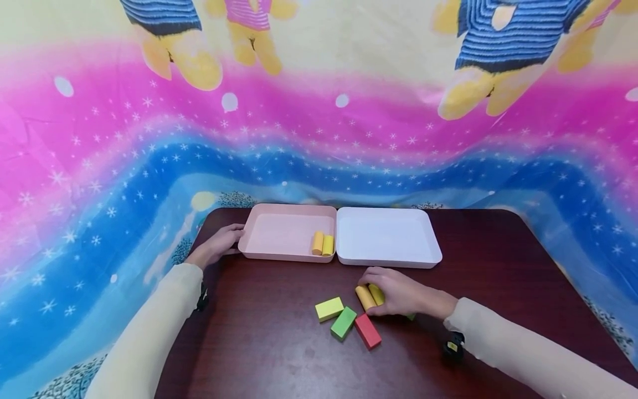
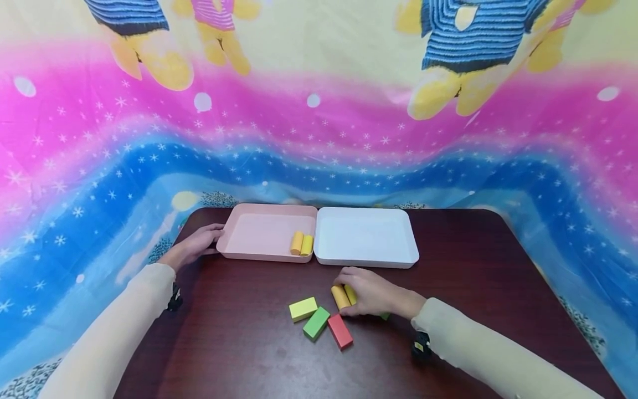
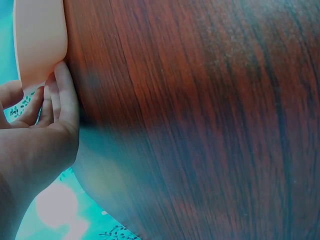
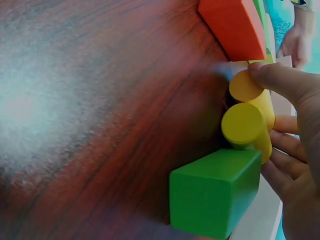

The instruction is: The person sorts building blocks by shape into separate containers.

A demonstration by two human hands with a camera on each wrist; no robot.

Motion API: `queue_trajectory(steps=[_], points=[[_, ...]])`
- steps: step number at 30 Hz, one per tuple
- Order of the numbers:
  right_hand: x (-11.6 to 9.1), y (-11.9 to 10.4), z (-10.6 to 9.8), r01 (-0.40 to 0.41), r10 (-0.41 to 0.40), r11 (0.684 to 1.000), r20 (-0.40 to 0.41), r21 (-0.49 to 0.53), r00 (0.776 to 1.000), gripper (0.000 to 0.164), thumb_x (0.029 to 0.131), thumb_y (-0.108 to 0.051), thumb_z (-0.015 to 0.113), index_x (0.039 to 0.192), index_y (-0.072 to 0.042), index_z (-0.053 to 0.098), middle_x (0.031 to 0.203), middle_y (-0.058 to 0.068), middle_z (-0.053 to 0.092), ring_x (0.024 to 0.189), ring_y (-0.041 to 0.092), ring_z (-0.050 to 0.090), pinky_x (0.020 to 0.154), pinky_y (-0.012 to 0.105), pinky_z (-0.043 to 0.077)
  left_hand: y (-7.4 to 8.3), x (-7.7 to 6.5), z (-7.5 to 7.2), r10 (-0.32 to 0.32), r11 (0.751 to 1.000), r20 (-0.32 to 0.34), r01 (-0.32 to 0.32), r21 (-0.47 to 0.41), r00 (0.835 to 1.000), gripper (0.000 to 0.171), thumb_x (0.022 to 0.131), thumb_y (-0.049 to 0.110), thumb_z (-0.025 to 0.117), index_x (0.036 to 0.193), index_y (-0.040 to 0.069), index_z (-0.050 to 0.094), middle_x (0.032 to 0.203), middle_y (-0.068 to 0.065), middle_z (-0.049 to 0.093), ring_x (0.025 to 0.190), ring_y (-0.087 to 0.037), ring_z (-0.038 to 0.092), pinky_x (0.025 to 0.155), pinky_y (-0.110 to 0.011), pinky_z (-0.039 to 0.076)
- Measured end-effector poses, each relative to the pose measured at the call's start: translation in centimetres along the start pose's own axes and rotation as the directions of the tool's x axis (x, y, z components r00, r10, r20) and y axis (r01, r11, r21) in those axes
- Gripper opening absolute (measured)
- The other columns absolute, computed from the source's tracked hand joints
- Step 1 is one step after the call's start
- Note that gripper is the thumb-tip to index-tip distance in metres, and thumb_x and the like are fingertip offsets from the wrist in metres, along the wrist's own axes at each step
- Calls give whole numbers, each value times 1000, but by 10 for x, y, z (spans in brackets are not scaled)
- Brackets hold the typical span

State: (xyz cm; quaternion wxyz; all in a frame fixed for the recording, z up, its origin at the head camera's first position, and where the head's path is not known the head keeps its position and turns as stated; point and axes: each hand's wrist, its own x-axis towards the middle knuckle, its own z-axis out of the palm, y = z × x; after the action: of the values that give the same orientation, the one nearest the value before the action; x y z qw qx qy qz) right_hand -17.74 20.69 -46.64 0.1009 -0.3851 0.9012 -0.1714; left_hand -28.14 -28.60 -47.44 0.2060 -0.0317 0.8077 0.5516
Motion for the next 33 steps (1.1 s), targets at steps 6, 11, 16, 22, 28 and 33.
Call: queue_trajectory(steps=[6, 11, 16, 22, 28, 33], points=[[5, 2, -3, 22, -22, 999, -14, 28, 1000, 51, 85, -41, 90, 126, -16, 72, 120, -6, 64, 103, 15, 60, 91, 35, 58, 0, 0, -1, 1, 1000, -1, -1, 1, 1000, 58, 116, 27, 38, 169, 6, 23, 162, -23, 39, 147, -39, 44, 117, -54, 44], [12, 1, -5, 19, -19, 999, -16, 30, 1000, 52, 86, -41, 89, 128, -17, 71, 120, -7, 64, 103, 13, 60, 92, 36, 58, -2, 2, -1, -2, 1000, -3, 2, 0, 1000, 58, 116, 27, 38, 169, 6, 24, 163, -23, 39, 147, -39, 44, 117, -54, 44], [20, -5, -10, 7, -7, 1000, -5, 13, 1000, 54, 87, -41, 89, 131, -16, 70, 124, -5, 65, 105, 13, 61, 93, 36, 59, -1, 2, -2, -5, 1000, -3, 5, -7, 1000, 58, 117, 27, 37, 169, 7, 24, 163, -22, 39, 147, -38, 44, 117, -53, 45], [30, -11, -21, 44, -43, 999, -35, 22, 998, 54, 87, -36, 90, 132, -12, 71, 124, 0, 66, 108, 22, 66, 94, 39, 60, 1, 0, -1, -1, 1000, 5, 1, -9, 1000, 59, 116, 27, 37, 169, 5, 22, 164, -24, 37, 148, -40, 42, 117, -55, 43], [41, -14, -29, 88, -87, 996, -88, 6, 992, 55, 86, -34, 90, 132, -9, 72, 125, 3, 67, 112, 22, 66, 97, 42, 59, 3, -1, 0, 9, 1000, 3, -9, 3, 1000, 59, 116, 25, 37, 169, 5, 21, 164, -25, 36, 148, -41, 42, 117, -56, 42], [50, -15, -33, 108, -106, 994, -117, 10, 987, 51, 87, -34, 90, 129, -10, 73, 126, 3, 67, 115, 20, 67, 98, 41, 59, 3, 0, 1, 2, 1000, -6, -2, 10, 1000, 59, 117, 26, 37, 169, 4, 21, 164, -25, 36, 147, -41, 43, 117, -56, 43]])
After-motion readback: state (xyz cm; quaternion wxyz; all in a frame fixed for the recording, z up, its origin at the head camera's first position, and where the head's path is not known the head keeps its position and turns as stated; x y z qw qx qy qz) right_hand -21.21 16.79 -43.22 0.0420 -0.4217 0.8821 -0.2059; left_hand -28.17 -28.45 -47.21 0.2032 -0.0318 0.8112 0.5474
